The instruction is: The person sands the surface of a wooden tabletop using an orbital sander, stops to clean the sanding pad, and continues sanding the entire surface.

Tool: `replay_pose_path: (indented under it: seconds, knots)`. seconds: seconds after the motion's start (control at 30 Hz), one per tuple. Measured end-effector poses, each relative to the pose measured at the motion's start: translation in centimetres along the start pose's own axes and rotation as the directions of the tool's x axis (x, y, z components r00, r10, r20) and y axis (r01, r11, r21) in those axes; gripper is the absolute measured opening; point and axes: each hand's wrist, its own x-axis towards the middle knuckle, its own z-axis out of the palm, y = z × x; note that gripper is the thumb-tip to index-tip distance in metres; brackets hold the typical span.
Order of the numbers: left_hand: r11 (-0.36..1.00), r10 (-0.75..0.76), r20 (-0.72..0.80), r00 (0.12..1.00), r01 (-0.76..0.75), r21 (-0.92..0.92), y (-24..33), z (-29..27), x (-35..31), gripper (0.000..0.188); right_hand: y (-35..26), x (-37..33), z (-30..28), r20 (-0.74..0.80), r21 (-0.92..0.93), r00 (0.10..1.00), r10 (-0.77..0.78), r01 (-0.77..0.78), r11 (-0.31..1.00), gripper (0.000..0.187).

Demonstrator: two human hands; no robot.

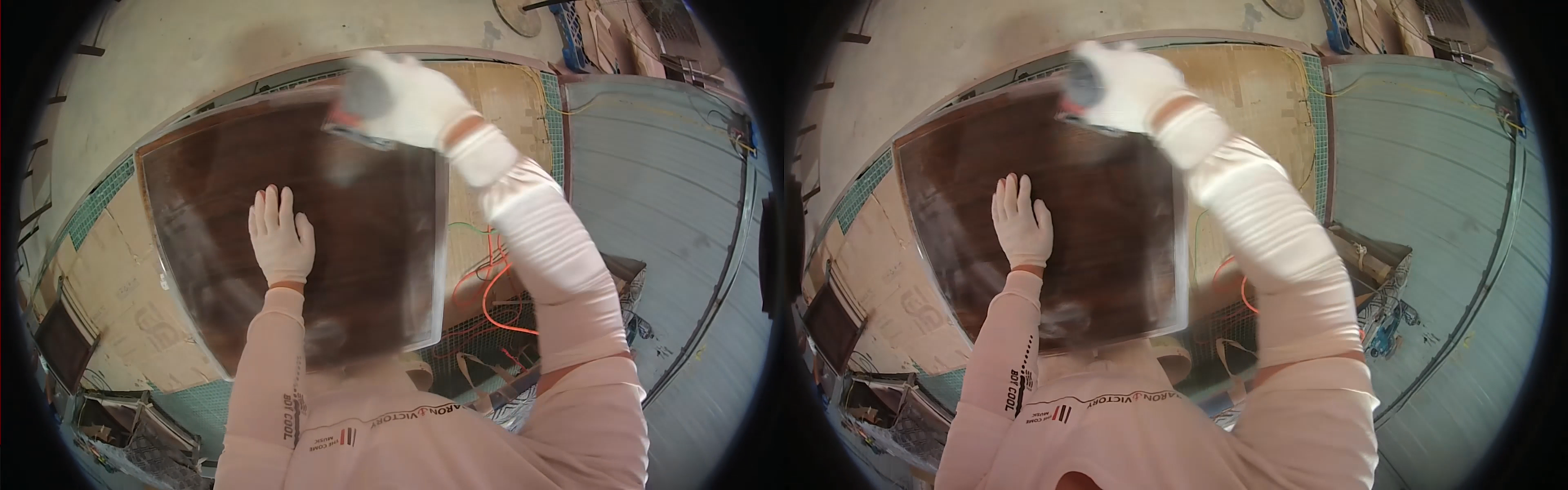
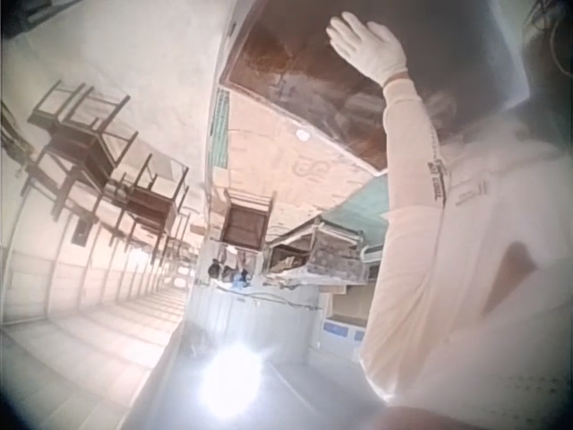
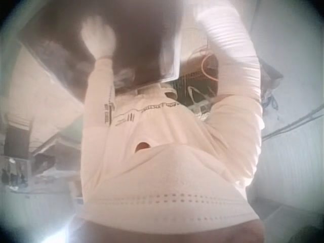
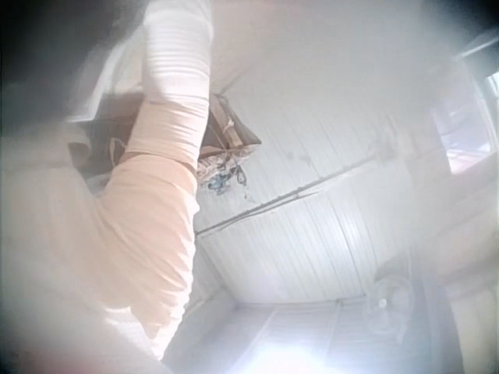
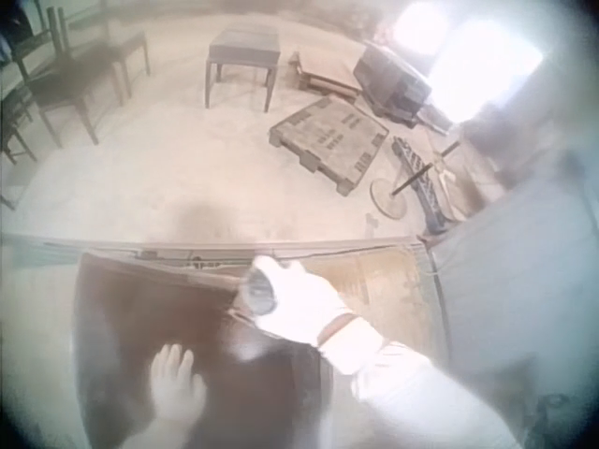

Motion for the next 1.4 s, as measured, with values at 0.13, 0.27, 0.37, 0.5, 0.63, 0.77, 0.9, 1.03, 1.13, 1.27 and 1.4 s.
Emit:
replay_pose_path:
  seconds: [0.13,0.27,0.37,0.5,0.63,0.77,0.9,1.03,1.13,1.27,1.4]
  knots:
    - [1.0,0.014,-0.031,0.999,-0.013,0.015,0.9,0.4,-0.2,0.045,7.9,-5.0,-1.4,-0.092,-0.029,0.987,0.129,-0.132,0.991,0.073]
    - [0.999,0.009,0.005,1.0,-0.01,0.034,0.9,0.2,-0.1,0.045,3.3,-3.3,0.6,-0.103,0.026,0.994,0.024,-0.022,0.999,0.066]
    - [1.0,0.004,0.01,1.0,-0.004,0.012,0.8,0.3,0.0,0.045,-4.9,0.3,2.0,-0.016,0.021,0.999,0.047,-0.047,0.999,0.062]
    - [0.999,-0.033,-0.012,0.999,0.033,-0.021,-1.6,-0.2,1.4,0.046,-9.7,2.9,3.3,0.066,0.037,0.996,-0.061,0.058,0.998,0.064]
    - [0.966,-0.195,-0.214,0.957,0.225,0.125,-10.5,-2.6,3.4,0.045,-1.8,0.4,0.2,-0.014,0.069,0.996,0.088,-0.087,0.994,0.066]
    - [0.965,-0.184,-0.222,0.957,0.22,0.146,-10.8,-3.1,4.2,0.044,8.7,-0.7,-4.2,0.063,0.145,0.987,0.145,-0.153,0.977,0.07]
    - [0.964,-0.202,-0.193,0.96,0.23,0.134,-10.2,-2.9,4.1,0.045,5.4,4.6,-4.5,0.253,0.159,0.963,0.089,-0.132,0.978,0.074]
    - [0.956,-0.247,-0.167,0.954,0.268,0.117,-10.6,-3.7,3.3,0.046,-6.5,12.7,-2.5,0.437,0.27,0.878,-0.193,0.076,0.96,0.074]
    - [0.953,-0.266,-0.153,0.952,0.283,0.108,-10.3,-4.3,3.6,0.046,-13.6,17.6,0.3,0.413,0.301,0.823,-0.39,0.281,0.911,0.077]
    - [0.963,-0.249,-0.143,0.958,0.261,0.073,-9.7,-3.8,4.2,0.046,-18.3,20.0,-0.5,0.395,0.407,0.753,-0.527,0.371,0.835,0.069]
    - [0.962,-0.251,-0.139,0.958,0.263,0.073,-9.9,-3.7,4.1,0.047,-15.5,18.7,-1.5,0.541,0.419,0.729,-0.42,0.2,0.886,0.065]
